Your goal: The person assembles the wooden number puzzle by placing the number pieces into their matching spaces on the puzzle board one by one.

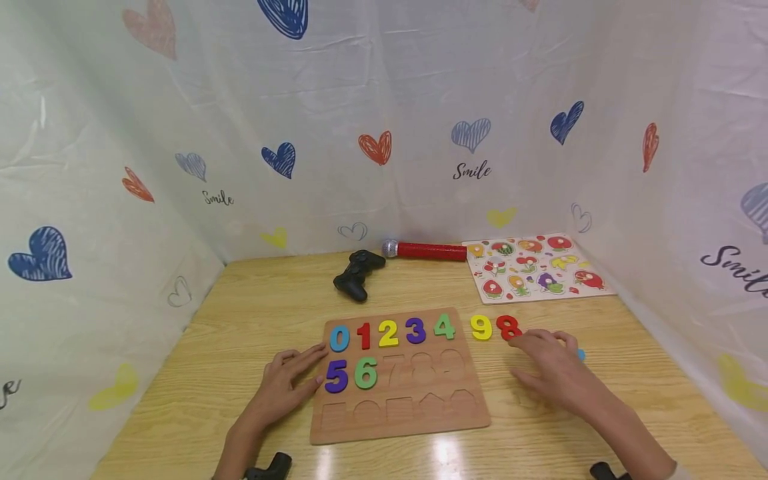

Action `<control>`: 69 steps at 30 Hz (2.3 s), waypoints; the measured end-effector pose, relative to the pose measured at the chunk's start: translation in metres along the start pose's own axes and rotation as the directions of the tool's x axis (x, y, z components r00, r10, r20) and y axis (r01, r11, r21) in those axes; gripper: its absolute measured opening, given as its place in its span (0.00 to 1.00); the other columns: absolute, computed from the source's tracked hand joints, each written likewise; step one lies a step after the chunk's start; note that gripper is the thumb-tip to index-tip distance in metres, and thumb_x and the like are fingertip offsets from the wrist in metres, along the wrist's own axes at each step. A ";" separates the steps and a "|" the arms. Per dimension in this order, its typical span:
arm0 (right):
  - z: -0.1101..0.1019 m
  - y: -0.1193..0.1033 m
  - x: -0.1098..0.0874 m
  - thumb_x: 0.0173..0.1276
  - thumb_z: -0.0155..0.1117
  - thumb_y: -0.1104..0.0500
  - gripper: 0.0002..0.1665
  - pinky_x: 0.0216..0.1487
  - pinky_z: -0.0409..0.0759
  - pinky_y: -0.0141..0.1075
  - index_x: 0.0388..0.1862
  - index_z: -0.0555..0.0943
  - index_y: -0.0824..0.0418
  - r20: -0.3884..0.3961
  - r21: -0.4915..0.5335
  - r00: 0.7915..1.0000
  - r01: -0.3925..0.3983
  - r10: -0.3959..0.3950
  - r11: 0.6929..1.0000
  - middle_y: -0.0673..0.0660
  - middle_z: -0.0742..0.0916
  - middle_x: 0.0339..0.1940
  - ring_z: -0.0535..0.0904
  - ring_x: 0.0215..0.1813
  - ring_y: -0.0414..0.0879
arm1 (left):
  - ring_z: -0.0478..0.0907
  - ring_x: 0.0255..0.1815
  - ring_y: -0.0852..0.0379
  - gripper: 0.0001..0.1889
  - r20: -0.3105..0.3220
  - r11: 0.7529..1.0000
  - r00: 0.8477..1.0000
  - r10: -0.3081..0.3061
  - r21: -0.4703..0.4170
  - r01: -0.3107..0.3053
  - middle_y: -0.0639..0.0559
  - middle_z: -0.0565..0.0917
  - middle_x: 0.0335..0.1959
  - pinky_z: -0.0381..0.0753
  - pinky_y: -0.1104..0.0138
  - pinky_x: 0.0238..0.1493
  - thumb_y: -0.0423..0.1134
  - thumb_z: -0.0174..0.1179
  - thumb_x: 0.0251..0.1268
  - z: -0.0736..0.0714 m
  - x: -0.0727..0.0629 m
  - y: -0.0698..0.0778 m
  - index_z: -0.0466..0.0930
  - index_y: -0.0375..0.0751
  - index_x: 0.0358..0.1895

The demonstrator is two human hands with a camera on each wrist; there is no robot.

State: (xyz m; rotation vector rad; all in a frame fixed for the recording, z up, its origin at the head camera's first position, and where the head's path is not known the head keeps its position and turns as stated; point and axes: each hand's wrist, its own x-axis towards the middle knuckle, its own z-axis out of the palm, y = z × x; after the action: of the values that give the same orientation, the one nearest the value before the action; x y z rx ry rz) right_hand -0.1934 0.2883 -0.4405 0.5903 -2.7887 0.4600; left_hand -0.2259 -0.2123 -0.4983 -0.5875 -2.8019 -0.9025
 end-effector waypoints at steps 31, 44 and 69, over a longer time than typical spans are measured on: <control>-0.005 0.040 -0.025 0.50 0.82 0.57 0.28 0.51 0.58 0.63 0.50 0.84 0.62 -0.015 -0.046 0.999 -0.048 0.047 0.998 0.62 0.86 0.49 0.73 0.56 0.63 | 0.66 0.61 0.47 0.26 -0.025 0.999 1.000 0.017 0.037 -0.016 0.62 0.73 0.70 0.57 0.43 0.59 0.54 0.62 0.68 0.004 0.001 -0.001 0.77 0.57 0.68; -0.011 0.055 -0.030 0.51 0.82 0.56 0.32 0.51 0.57 0.67 0.54 0.82 0.64 0.049 -0.046 0.989 -0.136 0.139 0.990 0.65 0.85 0.51 0.71 0.57 0.67 | 0.65 0.62 0.47 0.27 -0.014 1.000 1.000 0.007 0.024 -0.007 0.62 0.72 0.71 0.55 0.43 0.60 0.55 0.61 0.68 0.003 0.000 -0.003 0.76 0.58 0.69; -0.014 0.079 -0.036 0.51 0.81 0.52 0.38 0.52 0.55 0.68 0.59 0.78 0.65 0.143 -0.093 0.963 -0.216 0.228 0.972 0.73 0.80 0.56 0.70 0.59 0.71 | 0.64 0.61 0.51 0.26 -0.009 1.000 1.000 0.000 0.013 0.000 0.63 0.72 0.71 0.55 0.45 0.59 0.54 0.62 0.68 0.003 0.001 -0.001 0.76 0.58 0.69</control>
State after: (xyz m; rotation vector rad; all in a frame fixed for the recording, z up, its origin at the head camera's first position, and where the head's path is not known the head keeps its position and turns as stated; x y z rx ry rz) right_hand -0.1925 0.3743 -0.4583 0.3079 -3.0195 0.3622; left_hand -0.2273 -0.2111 -0.5015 -0.5805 -2.7979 -0.8839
